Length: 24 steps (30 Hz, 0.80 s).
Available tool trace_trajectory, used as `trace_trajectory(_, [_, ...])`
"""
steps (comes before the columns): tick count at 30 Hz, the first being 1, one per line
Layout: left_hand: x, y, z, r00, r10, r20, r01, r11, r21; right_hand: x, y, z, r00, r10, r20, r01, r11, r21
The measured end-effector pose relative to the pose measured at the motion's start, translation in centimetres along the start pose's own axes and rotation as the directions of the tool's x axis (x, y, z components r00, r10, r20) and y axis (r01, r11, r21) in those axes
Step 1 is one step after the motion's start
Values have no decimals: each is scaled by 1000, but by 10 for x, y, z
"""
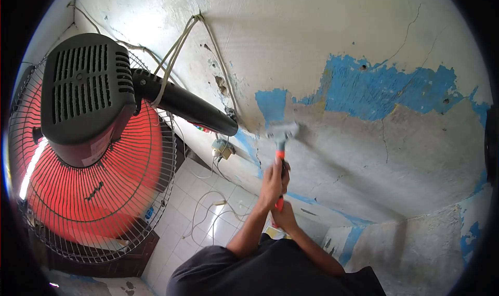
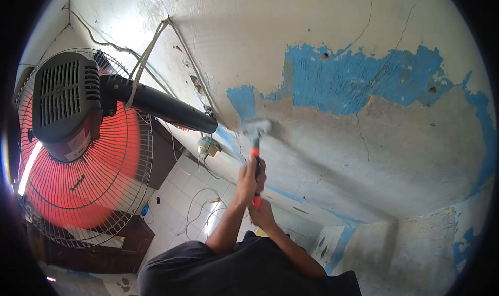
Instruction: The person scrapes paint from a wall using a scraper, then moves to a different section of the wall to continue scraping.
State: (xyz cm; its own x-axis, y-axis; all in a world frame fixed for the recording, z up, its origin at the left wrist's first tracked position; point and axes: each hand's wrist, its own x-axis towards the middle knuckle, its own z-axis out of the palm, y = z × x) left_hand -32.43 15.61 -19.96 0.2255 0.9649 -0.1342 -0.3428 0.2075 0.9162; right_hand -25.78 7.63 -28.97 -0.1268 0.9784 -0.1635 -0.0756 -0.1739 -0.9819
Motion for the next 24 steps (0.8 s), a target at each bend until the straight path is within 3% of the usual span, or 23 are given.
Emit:
trace_trajectory(4, [-6,13,8,998,-62,-20,62,998,20,-14,-19,4,990,128,-62,-125,991,45])
trace_trajectory(5, [-8,19,10,998,-59,-29,58,998,-2,-10,-30,2,982,189,6,-189,979,69])
trace_trajectory(8, [-4,7,2,998,-51,-28,51,999,10,-6,-15,3,995,95,-29,-91,989,116])
trace_trajectory(11, [-6,-5,2,997,-80,-10,80,997,-13,-14,-10,-2,991,137,-1,-136,986,95])
trace_trajectory(14, [0,22,10,1000,0,-14,-1,999,-55,2,-32,-8,990,137,40,-139,989,41])
trace_trajectory(15, [3,22,7,1000,-3,5,3,999,-43,5,-28,-7,992,103,73,-110,988,106])
trace_trajectory(21, [-4,0,5,991,-122,48,125,990,-72,-11,1,-10,991,127,-39,-123,989,79])
trace_trajectory(24, [2,29,10,999,-48,8,49,995,-89,5,-32,-10,988,150,29,-151,988,27])
